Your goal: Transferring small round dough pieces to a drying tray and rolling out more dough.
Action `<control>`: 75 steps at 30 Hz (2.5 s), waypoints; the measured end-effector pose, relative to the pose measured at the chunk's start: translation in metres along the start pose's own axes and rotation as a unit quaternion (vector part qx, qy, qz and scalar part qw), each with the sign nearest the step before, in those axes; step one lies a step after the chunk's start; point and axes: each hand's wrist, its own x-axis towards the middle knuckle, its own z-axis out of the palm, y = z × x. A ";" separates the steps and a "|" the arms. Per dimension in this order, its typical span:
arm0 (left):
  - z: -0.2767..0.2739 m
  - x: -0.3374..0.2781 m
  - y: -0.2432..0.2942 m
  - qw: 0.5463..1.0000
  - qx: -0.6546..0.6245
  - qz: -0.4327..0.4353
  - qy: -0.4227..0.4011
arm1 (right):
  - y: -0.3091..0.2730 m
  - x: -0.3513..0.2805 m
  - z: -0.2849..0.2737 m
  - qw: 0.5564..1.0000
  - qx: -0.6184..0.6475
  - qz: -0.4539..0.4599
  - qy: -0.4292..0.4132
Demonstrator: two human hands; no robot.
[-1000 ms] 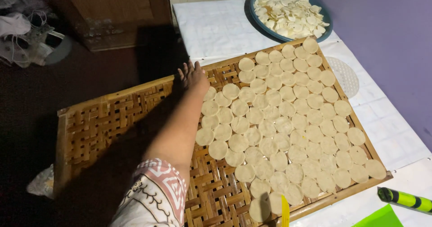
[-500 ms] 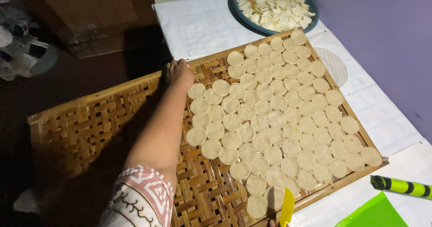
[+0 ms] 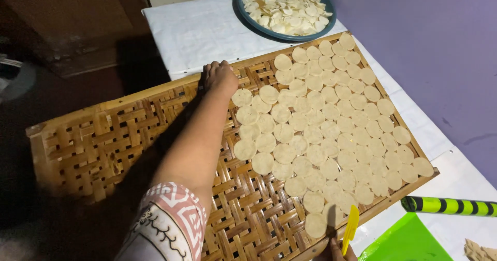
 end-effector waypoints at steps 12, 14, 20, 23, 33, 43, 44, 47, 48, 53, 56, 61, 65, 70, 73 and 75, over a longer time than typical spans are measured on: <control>0.022 0.008 -0.022 0.993 0.030 0.095 0.067 | -0.104 -0.031 0.014 0.986 -0.113 0.110 0.047; 0.016 0.001 -0.021 0.992 0.038 0.102 0.057 | -0.142 -0.033 0.015 0.967 -0.208 0.145 0.009; 0.010 0.002 -0.034 0.996 0.028 0.087 0.013 | -0.165 -0.040 0.016 0.885 -0.439 0.148 -0.045; 0.012 0.001 -0.046 0.995 0.038 0.086 0.023 | -0.190 -0.061 0.025 0.891 -0.441 0.102 -0.029; 0.052 -0.093 -0.028 0.965 -0.006 0.236 0.112 | -0.243 -0.103 0.031 0.929 -0.363 0.061 -0.029; 0.134 -0.371 -0.014 0.874 -0.012 0.463 -0.143 | -0.234 -0.163 -0.022 0.966 -0.247 0.060 0.056; 0.143 -0.386 -0.018 0.859 -0.022 0.493 -0.138 | -0.229 -0.168 -0.032 0.971 -0.220 0.043 0.079; 0.167 -0.419 -0.023 0.821 -0.015 0.549 -0.154 | -0.226 -0.191 -0.065 0.971 -0.186 0.046 0.143; 0.175 -0.428 -0.022 0.811 0.002 0.562 -0.162 | -0.227 -0.198 -0.078 0.968 -0.182 0.050 0.167; 0.202 -0.462 0.003 0.790 0.034 0.577 -0.203 | -0.169 -0.223 -0.157 0.924 -0.239 0.030 0.296; 0.216 -0.481 0.023 0.772 0.032 0.604 -0.196 | -0.141 -0.243 -0.196 0.886 -0.317 0.088 0.326; 0.244 -0.496 0.060 0.774 0.062 0.600 -0.194 | -0.105 -0.264 -0.230 0.851 -0.382 0.065 0.356; 0.279 -0.495 0.075 0.801 0.064 0.570 -0.174 | -0.136 -0.258 -0.232 0.839 -0.417 0.057 0.344; 0.279 -0.501 0.079 0.816 0.141 0.523 -0.202 | -0.156 -0.188 -0.235 0.888 -0.319 -0.096 0.316; 0.279 -0.499 0.073 0.817 0.091 0.545 -0.162 | -0.158 -0.112 -0.243 0.906 -0.270 -0.138 0.294; 0.275 -0.499 0.074 0.817 0.075 0.541 -0.187 | -0.159 -0.057 -0.250 0.929 -0.309 0.003 0.203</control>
